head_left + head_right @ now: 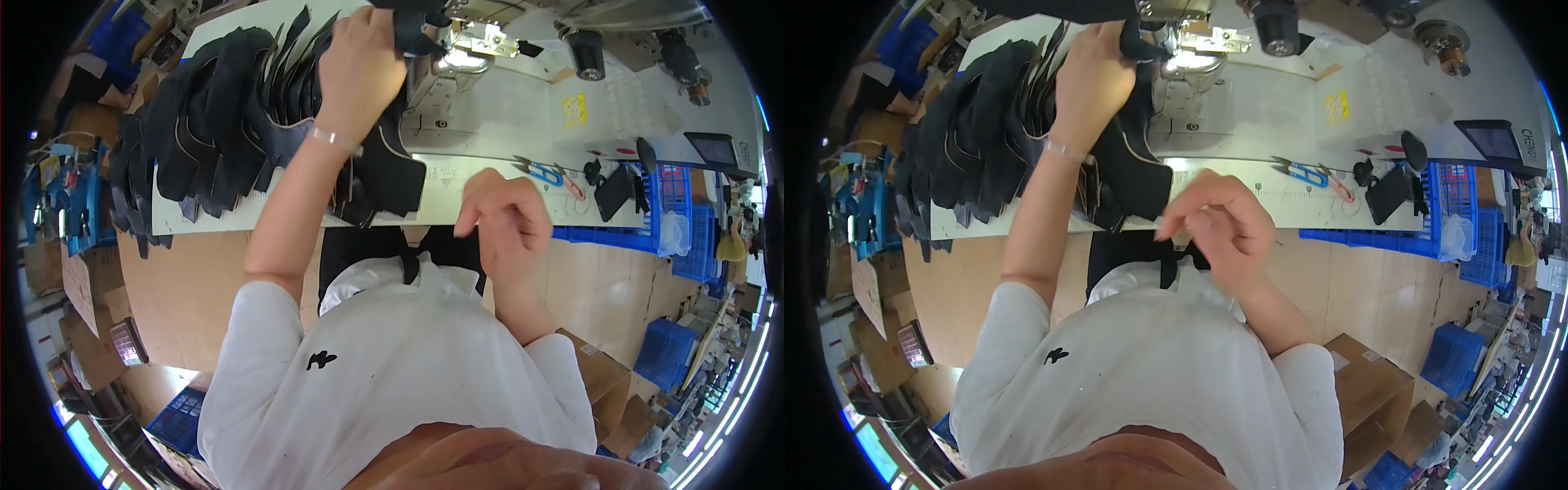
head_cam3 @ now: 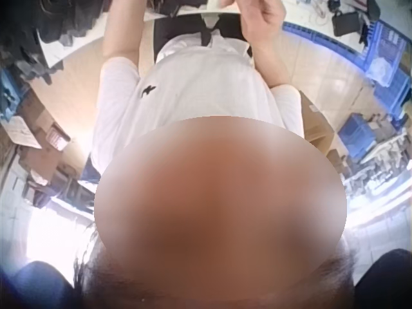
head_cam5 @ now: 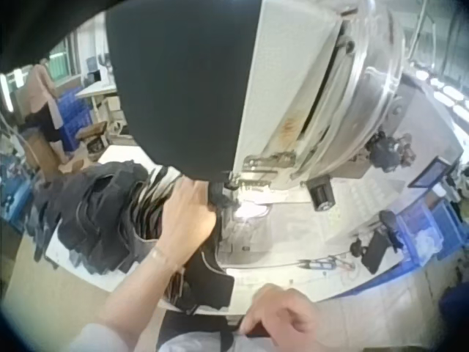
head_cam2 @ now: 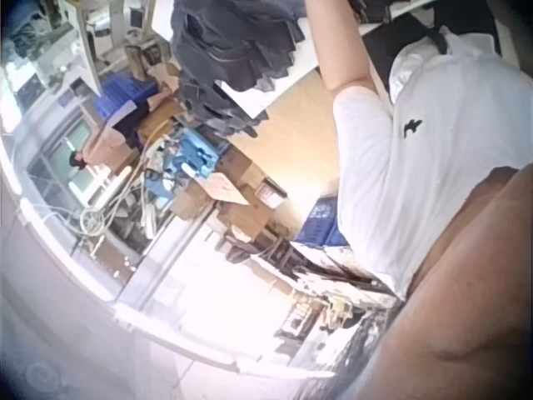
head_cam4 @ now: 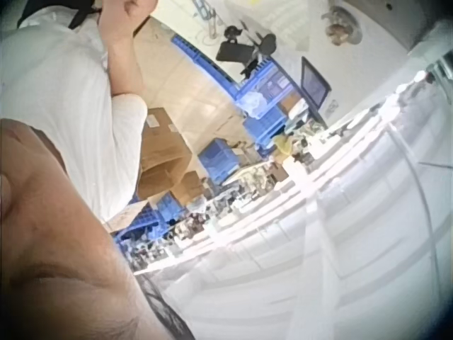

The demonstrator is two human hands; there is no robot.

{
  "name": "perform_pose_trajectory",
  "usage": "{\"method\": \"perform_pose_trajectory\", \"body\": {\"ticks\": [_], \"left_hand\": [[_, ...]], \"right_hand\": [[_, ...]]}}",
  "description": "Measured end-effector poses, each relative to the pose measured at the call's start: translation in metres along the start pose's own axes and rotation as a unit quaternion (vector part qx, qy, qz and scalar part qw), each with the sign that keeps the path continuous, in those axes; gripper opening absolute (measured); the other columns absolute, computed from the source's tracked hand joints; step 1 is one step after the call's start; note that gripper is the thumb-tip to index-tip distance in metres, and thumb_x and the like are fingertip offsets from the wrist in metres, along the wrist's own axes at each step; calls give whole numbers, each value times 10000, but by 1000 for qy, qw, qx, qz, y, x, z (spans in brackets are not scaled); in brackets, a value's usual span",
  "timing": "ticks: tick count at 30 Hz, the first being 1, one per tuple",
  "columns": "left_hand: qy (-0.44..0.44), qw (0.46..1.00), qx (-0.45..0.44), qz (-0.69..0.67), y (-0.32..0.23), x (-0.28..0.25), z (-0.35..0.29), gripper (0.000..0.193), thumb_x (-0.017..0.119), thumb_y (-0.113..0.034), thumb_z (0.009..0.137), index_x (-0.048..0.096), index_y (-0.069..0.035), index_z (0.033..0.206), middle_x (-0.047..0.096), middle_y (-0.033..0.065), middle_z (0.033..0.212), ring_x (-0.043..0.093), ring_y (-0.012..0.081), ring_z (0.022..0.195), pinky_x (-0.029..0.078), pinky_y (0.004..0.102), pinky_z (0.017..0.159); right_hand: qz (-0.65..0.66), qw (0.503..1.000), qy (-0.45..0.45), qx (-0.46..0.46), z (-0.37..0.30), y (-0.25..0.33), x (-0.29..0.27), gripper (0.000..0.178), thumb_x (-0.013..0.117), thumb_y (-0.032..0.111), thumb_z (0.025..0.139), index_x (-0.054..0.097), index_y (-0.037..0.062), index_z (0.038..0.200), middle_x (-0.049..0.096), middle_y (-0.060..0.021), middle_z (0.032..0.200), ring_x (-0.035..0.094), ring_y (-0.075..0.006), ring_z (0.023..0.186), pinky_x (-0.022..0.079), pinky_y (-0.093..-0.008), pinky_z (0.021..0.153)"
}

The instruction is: The person feeds leather shoe components one by one into a sewing machine by hand, guiding each piece to stitch along its edges.

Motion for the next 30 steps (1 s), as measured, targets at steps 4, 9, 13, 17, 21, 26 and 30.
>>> {"method": "perform_pose_trajectory", "body": {"ticks": [4,9,13,17,21,26,30], "left_hand": [[79,980,-164,-76,23,8,32,160,542,31,674,633,111,779,571,352,741,623,480,779,476,494,654],[-116,774,-392,-484,159,-44,-28,159,649,-169,911,627,-63,1028,610,48,769,589,188,643,538,353,527],[-144,692,-412,-575,181,-70,-54,162,645,-197,929,608,-81,1035,581,12,796,534,138,640,495,323,520],[-179,677,-434,-568,183,-108,-74,156,578,-178,960,585,-62,1065,594,41,832,579,167,750,513,356,590],[-314,745,-352,-472,170,-168,-80,171,492,-100,990,586,22,1064,611,90,863,616,191,783,587,380,627],[-166,979,93,66,143,-217,-81,383,557,31,829,648,-49,1192,638,116,1234,605,271,1150,504,373,950],[66,986,33,152,171,-198,-105,593,503,124,746,648,-193,1225,569,21,1335,465,246,1311,387,407,1079]], "right_hand": [[280,935,217,-30,43,61,76,92,467,228,987,418,196,916,669,-54,767,449,-168,677,376,-323,702],[581,783,222,12,29,61,130,746,668,621,797,450,-27,1096,626,-190,916,668,-266,872,540,-280,746],[548,802,233,37,30,46,141,593,624,565,840,451,42,1058,628,-141,910,606,-240,840,496,-301,740],[502,820,267,63,36,25,154,391,566,491,898,451,134,1008,632,-76,901,522,-207,796,438,-329,733],[445,829,328,83,45,18,168,199,507,416,956,451,226,957,635,-12,893,438,-173,753,380,-358,725],[-143,984,85,60,71,-71,113,219,654,174,880,608,37,1044,636,-53,910,605,-175,845,457,-306,798],[-608,766,128,-161,82,-105,143,358,737,246,781,611,73,1068,651,-67,895,602,-215,812,427,-336,818]]}}
Point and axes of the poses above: each hand's wrist, its own z-axis towards the middle knuckle, its own x-axis out of the palm, y = z × x, the point moved 7 cm from there along z, towards the middle knuckle
